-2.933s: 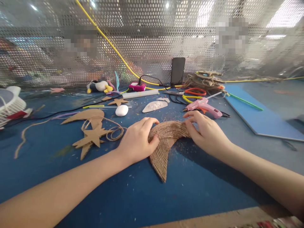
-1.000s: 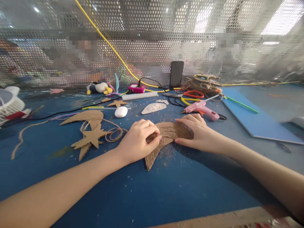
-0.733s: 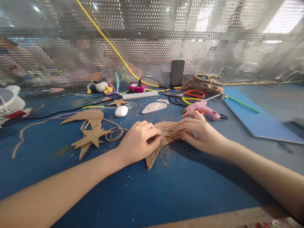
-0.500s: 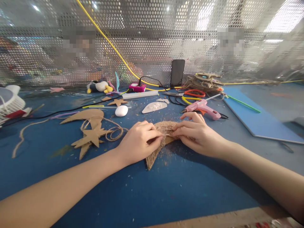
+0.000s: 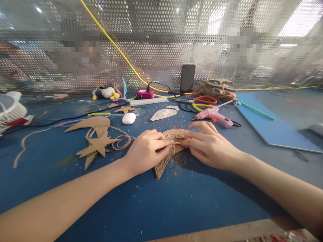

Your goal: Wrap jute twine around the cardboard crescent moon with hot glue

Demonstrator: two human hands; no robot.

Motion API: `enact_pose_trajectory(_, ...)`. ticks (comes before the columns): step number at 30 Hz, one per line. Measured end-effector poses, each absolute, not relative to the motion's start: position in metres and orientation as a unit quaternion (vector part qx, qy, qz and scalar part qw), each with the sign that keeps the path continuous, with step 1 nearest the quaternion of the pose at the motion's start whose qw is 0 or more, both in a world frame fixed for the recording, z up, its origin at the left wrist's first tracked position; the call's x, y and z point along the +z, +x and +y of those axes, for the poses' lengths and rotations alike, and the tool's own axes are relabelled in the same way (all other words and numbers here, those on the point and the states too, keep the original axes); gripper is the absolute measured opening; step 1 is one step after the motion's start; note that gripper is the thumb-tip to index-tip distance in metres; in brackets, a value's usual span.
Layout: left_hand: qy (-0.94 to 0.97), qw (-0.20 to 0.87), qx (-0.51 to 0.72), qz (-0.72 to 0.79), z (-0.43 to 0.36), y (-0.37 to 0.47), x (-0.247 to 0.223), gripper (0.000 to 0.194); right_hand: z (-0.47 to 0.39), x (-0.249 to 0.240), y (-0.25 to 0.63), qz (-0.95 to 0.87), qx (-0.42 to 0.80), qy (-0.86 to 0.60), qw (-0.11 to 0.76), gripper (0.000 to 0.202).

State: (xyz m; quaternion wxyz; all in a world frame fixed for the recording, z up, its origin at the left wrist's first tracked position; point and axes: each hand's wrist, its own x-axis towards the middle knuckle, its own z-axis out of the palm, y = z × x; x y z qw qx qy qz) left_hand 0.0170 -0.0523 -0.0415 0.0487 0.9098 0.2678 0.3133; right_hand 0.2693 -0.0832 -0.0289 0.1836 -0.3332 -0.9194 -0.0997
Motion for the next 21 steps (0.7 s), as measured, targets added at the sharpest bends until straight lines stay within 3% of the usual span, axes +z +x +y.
enact_pose_trajectory(5, 0.912, 0.054, 0.310, 0.265, -0.052, 0.016, -0.042, 0.021, -0.082, -0.033, 0.269, -0.908, -0.072, -0.350, 0.218, 0.024)
enact_pose_trajectory(12, 0.911, 0.067, 0.304, 0.270, -0.052, 0.017, -0.042, 0.022, -0.074, -0.036, 0.274, -0.831, -0.041, -0.426, 0.355, 0.009)
enact_pose_trajectory(16, 0.911, 0.070, 0.302, 0.271, -0.052, 0.017, -0.042, 0.023, -0.071, -0.021, 0.283, -0.744, 0.004, -0.508, 0.434, 0.033)
enact_pose_trajectory(19, 0.911, 0.072, 0.304, 0.270, -0.052, 0.016, -0.042, 0.023, -0.064, -0.013, 0.295, -0.700, 0.017, -0.588, 0.404, 0.049)
enact_pose_trajectory(21, 0.911, 0.072, 0.307, 0.267, -0.052, 0.016, -0.043, 0.022, -0.055, -0.016, 0.307, -0.703, -0.025, -0.627, 0.334, 0.039)
